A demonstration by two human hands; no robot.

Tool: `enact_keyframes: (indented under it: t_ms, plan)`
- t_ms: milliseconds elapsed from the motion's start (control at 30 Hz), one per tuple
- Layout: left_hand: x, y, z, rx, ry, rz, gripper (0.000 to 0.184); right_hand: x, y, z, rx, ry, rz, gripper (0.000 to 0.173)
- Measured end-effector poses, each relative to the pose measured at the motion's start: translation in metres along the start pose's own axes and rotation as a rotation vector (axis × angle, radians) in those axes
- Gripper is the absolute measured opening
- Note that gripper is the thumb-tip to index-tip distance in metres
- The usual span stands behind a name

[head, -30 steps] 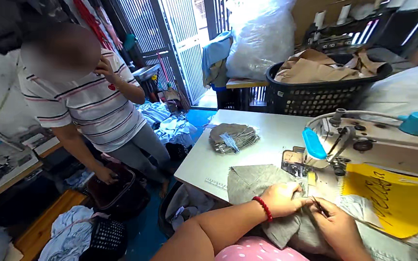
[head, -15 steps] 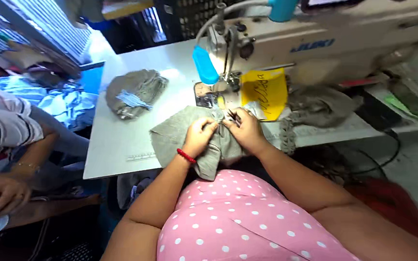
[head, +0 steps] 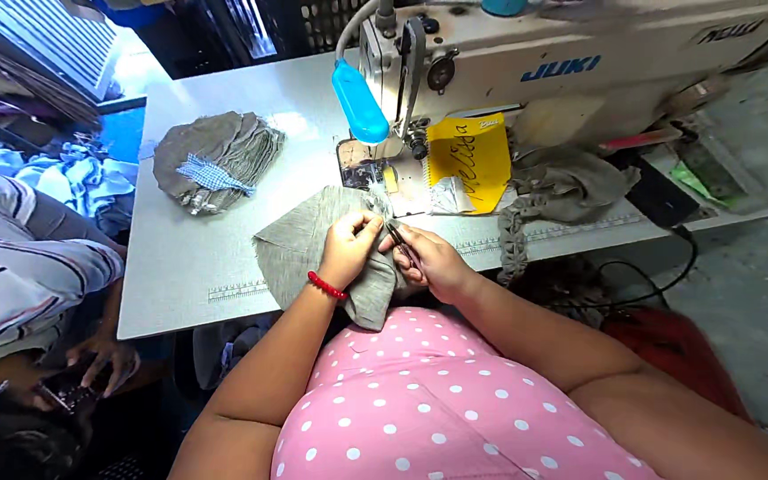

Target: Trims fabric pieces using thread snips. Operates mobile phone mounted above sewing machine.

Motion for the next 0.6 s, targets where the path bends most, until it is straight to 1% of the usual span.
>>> enact_keyframes:
  t_ms: [333, 600]
  plan:
    - [0.0013, -0.0004, -0.0006, -0.006, 0.032, -0.007, 0.019, -0.0006, -0.0004, -0.0004, -0.016, -0.006, -0.038, 0.049]
    - [0.0011, 0.0002, -0.0010, -0.002, 0.025, 0.003, 0.020, -0.0008, -0.0008, -0.0007, -0.025, -0.005, -0.058, 0.048]
Point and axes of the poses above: each hand's wrist, its own x-axis away from the middle knuckle, its own y-axis out of the back of the hand, z = x × y, the point moved 1 cm from there along -x, towards the middle knuckle, and after that the axes turned 6 degrees about z, right-handed, at the moved point
